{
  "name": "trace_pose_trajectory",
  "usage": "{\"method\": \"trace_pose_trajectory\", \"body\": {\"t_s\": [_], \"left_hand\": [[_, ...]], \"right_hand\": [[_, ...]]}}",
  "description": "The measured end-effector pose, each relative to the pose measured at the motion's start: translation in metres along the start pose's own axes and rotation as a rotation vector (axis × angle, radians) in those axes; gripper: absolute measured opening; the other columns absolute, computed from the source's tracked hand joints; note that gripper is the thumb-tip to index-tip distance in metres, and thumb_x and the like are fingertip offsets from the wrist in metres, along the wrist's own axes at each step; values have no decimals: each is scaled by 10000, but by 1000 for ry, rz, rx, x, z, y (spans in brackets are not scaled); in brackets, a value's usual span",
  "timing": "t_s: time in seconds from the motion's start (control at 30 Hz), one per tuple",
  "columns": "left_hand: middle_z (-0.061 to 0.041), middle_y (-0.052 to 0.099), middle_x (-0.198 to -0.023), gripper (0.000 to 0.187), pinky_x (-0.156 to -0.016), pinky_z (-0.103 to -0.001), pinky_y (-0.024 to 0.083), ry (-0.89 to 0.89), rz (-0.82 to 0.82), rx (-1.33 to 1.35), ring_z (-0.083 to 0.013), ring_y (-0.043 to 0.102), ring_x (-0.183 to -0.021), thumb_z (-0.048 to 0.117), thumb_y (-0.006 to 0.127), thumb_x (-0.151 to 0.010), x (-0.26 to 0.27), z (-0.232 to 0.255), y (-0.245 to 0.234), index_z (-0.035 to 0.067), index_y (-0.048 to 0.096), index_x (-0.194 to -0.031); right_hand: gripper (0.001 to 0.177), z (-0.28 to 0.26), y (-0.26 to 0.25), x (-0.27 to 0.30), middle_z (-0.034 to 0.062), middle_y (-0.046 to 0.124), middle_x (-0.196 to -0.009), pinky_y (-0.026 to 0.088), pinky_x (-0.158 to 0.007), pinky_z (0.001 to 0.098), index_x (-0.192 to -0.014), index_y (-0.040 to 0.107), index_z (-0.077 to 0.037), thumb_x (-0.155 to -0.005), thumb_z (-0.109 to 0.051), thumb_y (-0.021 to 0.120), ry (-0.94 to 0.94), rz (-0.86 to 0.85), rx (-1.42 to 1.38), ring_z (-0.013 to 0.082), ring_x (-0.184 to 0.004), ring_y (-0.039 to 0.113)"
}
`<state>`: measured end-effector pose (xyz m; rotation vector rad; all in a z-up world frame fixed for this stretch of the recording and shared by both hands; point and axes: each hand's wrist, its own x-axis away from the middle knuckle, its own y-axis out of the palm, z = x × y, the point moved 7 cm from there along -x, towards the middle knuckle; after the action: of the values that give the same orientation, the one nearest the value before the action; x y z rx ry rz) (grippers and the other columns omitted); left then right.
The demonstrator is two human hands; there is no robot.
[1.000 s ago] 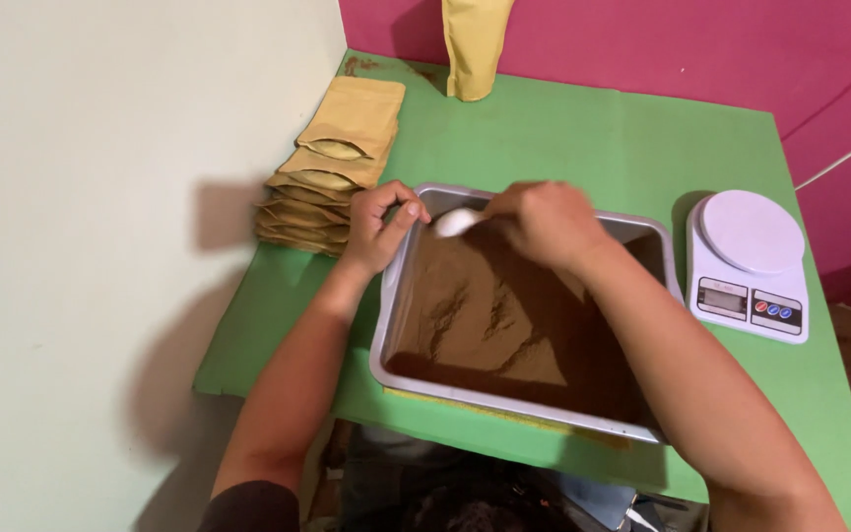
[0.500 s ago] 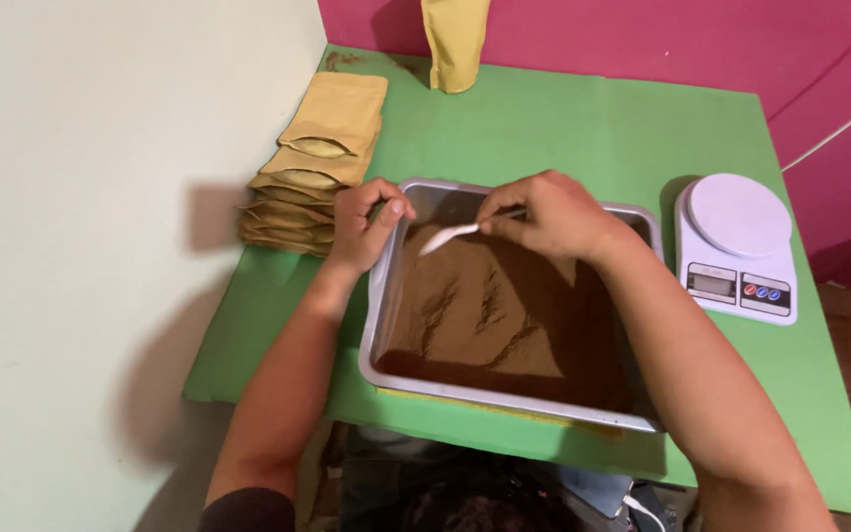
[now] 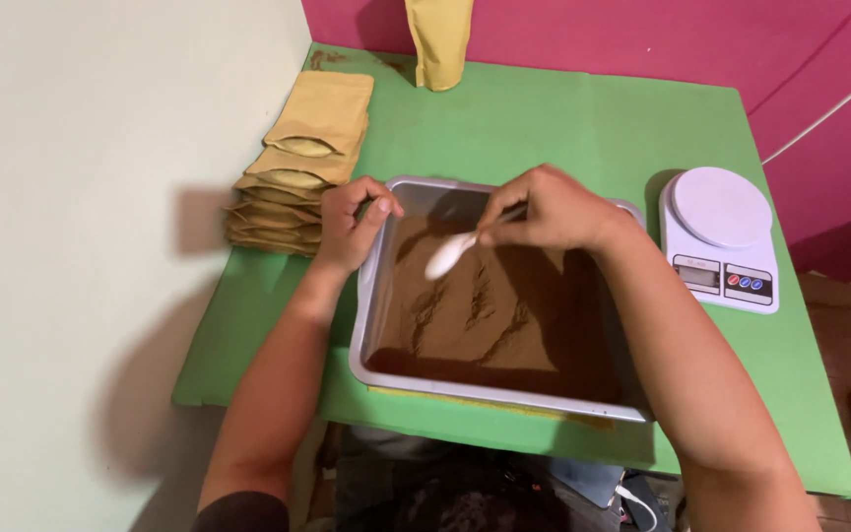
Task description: Using a small spoon to level and settle finely ground coffee powder in a square container next to a digital scale and packaging bags.
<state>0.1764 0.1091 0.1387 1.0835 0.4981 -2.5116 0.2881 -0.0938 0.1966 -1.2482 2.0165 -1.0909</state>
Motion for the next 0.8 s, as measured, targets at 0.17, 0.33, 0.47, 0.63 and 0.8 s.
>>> {"method": "trace_pose_trajectory", "body": {"t_s": [0.17,0.33,0.47,0.63,0.8], "left_hand": [[-12,631,-648,348,-581,-241,438,3,-20,-1,-90,490,-587,347,606,-1042,1,0,0,102,749,-840],[-26,618,-635,343,-583,-235,437,15,1,33,-86,469,-576,338,631,-1041,-1,2,1,97,745,-827],[-28,632,-651,336,-588,-236,438,14,3,58,-83,472,-588,319,632,-1041,1,-1,1,91,744,-821],[-37,633,-655,334,-582,-241,432,12,-7,60,-86,470,-587,299,629,-1045,1,-1,1,76,749,-828],[-45,661,-672,349,-595,-241,445,20,-8,55,-88,497,-591,312,623,-1053,0,-2,2,78,750,-827]], "right_hand": [[110,60,-6,-12,-54,784,-878,588,-772,453,-928,803,-301,-841,-347,753,188,24,392,312,-872,734],[63,20,-3,2,3,795,-835,566,-796,400,-862,814,-230,-811,-265,816,108,-50,-63,244,-817,697],[93,20,3,5,5,793,-824,538,-808,345,-889,844,-154,-803,-180,866,47,-169,-348,156,-796,622],[113,60,-14,-3,-15,756,-820,546,-760,421,-828,795,-281,-837,-393,789,267,13,211,319,-853,714],[84,34,-11,3,-11,786,-856,550,-820,424,-840,798,-251,-802,-325,814,209,-23,18,311,-906,731]]}}
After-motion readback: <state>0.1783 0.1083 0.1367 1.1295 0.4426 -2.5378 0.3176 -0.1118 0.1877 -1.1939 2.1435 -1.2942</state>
